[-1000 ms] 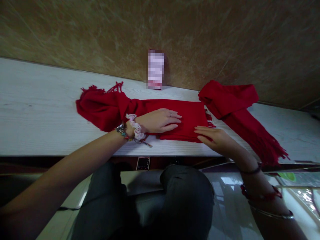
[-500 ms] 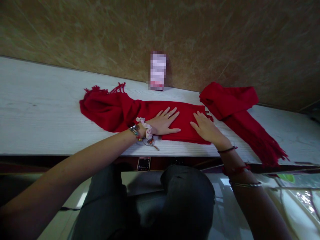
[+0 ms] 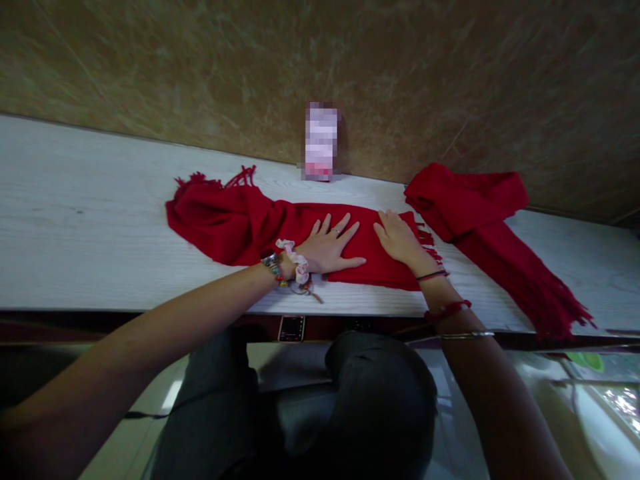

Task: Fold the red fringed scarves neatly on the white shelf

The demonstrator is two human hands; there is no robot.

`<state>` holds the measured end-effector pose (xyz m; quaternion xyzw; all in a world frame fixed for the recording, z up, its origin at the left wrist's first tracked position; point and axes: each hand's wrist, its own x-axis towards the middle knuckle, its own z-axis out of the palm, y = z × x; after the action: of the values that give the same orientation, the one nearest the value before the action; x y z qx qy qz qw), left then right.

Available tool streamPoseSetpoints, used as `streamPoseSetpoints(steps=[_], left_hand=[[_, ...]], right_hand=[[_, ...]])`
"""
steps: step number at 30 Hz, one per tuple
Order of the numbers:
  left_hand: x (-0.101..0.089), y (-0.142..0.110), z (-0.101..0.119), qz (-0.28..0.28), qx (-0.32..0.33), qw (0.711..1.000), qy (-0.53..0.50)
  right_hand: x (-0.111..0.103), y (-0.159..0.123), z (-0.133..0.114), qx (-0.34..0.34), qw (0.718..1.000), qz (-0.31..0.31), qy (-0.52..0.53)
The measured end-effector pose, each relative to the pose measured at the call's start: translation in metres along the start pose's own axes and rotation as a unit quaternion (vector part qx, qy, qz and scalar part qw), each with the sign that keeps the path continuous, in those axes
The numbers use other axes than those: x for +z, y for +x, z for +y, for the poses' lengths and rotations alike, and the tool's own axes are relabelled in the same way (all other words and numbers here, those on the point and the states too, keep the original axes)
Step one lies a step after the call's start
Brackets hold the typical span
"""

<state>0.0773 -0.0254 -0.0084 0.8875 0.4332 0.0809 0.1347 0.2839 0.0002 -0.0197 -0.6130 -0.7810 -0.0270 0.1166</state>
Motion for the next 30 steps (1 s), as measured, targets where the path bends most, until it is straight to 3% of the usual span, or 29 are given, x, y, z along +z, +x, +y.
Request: streamPoseSetpoints(steps=[6,10,15,24,30], left_hand=[[-0.002,-0.002,0.002,0.005,-0.002,1.0,-0.005],[-0.003,-0.002,0.001,0.028,-0.008,0.999,-0.013],[0.001,-0.001,-0.002,0.075,-0.078,0.994,0.018],[0.005,0.0,-0.003,0.067,-0.089,0.993,0.027],[0.003,-0.001,-0.001,0.07,-0.088,0.993,0.033]], right_hand=[[-0.011,0.007,0.024,0.044,0.998,-0.007,-0.041],[-0.016,0.006,0.005,0.015,0.996,0.055,-0.062],[-0.012,-0.003,-0.022,-0.037,0.998,-0.032,-0.03],[-0.014,-0.011,0.011,0.019,0.998,-0.039,-0.049],[-0.024,-0.011,-0.011,-0.006,0.999,0.019,-0.036]])
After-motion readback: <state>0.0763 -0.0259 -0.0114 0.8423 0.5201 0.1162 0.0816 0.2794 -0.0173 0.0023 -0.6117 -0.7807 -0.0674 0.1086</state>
